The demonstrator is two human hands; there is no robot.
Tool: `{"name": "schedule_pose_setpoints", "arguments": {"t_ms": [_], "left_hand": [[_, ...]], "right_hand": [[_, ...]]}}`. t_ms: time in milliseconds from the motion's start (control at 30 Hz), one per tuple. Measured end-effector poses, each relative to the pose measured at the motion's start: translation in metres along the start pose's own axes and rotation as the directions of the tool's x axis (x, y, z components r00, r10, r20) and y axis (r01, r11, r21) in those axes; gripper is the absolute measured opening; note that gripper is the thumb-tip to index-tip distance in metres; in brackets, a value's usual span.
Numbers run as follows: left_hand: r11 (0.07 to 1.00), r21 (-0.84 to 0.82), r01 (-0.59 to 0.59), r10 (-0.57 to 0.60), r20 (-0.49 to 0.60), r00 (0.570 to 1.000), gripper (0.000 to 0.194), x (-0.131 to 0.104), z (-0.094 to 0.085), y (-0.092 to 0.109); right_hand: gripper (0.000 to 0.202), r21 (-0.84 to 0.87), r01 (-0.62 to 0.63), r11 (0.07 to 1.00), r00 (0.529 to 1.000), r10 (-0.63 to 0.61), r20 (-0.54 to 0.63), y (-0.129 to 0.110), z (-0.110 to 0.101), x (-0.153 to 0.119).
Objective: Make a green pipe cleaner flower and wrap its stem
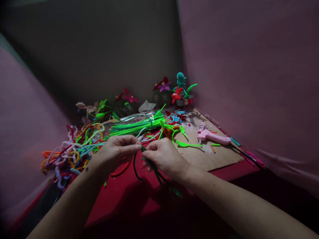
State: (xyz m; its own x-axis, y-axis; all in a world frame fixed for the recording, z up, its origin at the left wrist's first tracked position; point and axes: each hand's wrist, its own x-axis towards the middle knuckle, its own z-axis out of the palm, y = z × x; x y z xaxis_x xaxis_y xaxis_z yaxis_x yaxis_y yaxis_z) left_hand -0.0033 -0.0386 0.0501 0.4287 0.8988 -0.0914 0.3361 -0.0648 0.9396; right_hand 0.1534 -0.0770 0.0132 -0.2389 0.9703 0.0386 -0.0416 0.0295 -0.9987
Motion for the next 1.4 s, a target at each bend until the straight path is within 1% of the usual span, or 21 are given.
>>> {"name": "schedule_pose_setpoints", "arguments": {"t_ms": [67, 100, 167, 200, 300, 400, 500, 600, 700, 767, 833, 900, 967, 1000, 1033, 1100, 1200, 1300, 1400], "left_hand": [[0.987, -0.138, 0.087, -0.08, 0.055, 0.995, 0.014, 0.0, 0.0, -0.001], [0.976, -0.187, 0.111, -0.099, 0.074, 0.992, 0.014, 0.0, 0.001, -0.001], [0.963, -0.239, 0.125, -0.106, 0.089, 0.99, 0.015, -0.001, 0.003, -0.002], [0.963, -0.243, 0.114, -0.096, 0.084, 0.992, 0.015, -0.001, 0.005, -0.002], [0.982, -0.188, 0.028, -0.018, 0.059, 0.998, 0.014, -0.001, 0.009, -0.003], [0.992, -0.11, -0.058, 0.063, 0.04, 0.997, 0.013, 0.0, 0.011, -0.007], [0.992, -0.065, -0.106, 0.107, 0.016, 0.994, 0.012, 0.0, 0.011, -0.011], [0.988, -0.018, -0.152, 0.152, -0.022, 0.988, 0.012, 0.001, 0.013, -0.011], [0.985, -0.001, -0.173, 0.172, -0.103, 0.98, 0.014, 0.003, 0.017, -0.009], [0.988, 0.005, -0.157, 0.156, -0.159, 0.975, 0.017, 0.003, 0.02, -0.008], [0.992, 0.006, -0.124, 0.123, -0.151, 0.981, 0.021, 0.002, 0.024, -0.01], [0.995, -0.01, -0.096, 0.096, -0.06, 0.994, 0.023, 0.0, 0.031, -0.015], [0.996, -0.063, -0.069, 0.072, 0.046, 0.996, 0.024, -0.001, 0.037, -0.021], [0.993, -0.103, -0.051, 0.058, 0.07, 0.996, 0.024, -0.002, 0.041, -0.024], [0.989, -0.146, -0.035, 0.046, 0.075, 0.996, 0.024, -0.002, 0.043, -0.027], [0.98, -0.199, -0.016, 0.026, 0.044, 0.999, 0.024, -0.002, 0.047, -0.031], [0.977, -0.213, -0.02, 0.022, 0.007, 1.0, 0.023, -0.003, 0.048, -0.032], [0.969, -0.247, -0.008, 0.015, 0.025, 1.0, 0.022, -0.003, 0.049, -0.031], [0.961, -0.272, 0.039, -0.035, 0.018, 0.999, 0.019, -0.003, 0.049, -0.03]], "right_hand": [[0.019, -0.039, 0.047, 0.998, 0.999, -0.047, -0.006, -0.001, 0.0, -0.001], [0.019, -0.058, 0.062, 0.996, 0.998, -0.063, -0.012, -0.001, -0.001, -0.001], [0.019, -0.065, 0.064, 0.996, 0.998, -0.066, -0.026, 0.0, -0.001, -0.002], [0.018, -0.043, 0.052, 0.998, 0.998, -0.053, -0.033, 0.001, -0.001, -0.002], [0.017, 0.081, 0.015, 0.997, 1.0, -0.013, -0.026, 0.006, -0.003, 0.0], [0.016, 0.198, -0.035, 0.98, 0.998, 0.026, 0.05, 0.007, -0.004, 0.0], [0.014, 0.181, -0.111, 0.977, 0.99, 0.093, 0.104, 0.004, -0.004, 0.0], [0.013, 0.164, -0.153, 0.974, 0.985, 0.138, 0.101, -0.001, -0.003, 0.0], [0.012, 0.243, -0.14, 0.96, 0.99, 0.135, 0.039, -0.003, -0.003, 0.002], [0.013, 0.294, -0.087, 0.952, 0.994, 0.101, -0.033, -0.001, -0.003, 0.004], [0.014, 0.335, -0.016, 0.942, 0.995, 0.049, -0.09, 0.002, -0.004, 0.007], [0.015, 0.37, 0.033, 0.928, 0.992, 0.014, -0.122, 0.005, -0.006, 0.009], [0.016, 0.38, 0.055, 0.923, 0.99, -0.001, -0.141, 0.008, -0.007, 0.01], [0.017, 0.381, 0.06, 0.923, 0.988, -0.001, -0.153, 0.009, -0.008, 0.011], [0.017, 0.38, 0.065, 0.923, 0.986, 0.0, -0.169, 0.011, -0.008, 0.011], [0.018, 0.381, 0.072, 0.922, 0.981, 0.003, -0.192, 0.012, -0.009, 0.012], [0.018, 0.376, 0.067, 0.924, 0.98, 0.01, -0.199, 0.013, -0.01, 0.012], [0.019, 0.372, 0.043, 0.927, 0.978, 0.038, -0.207, 0.013, -0.01, 0.011], [0.018, 0.374, 0.018, 0.927, 0.976, 0.066, -0.209, 0.014, -0.011, 0.012]]}}
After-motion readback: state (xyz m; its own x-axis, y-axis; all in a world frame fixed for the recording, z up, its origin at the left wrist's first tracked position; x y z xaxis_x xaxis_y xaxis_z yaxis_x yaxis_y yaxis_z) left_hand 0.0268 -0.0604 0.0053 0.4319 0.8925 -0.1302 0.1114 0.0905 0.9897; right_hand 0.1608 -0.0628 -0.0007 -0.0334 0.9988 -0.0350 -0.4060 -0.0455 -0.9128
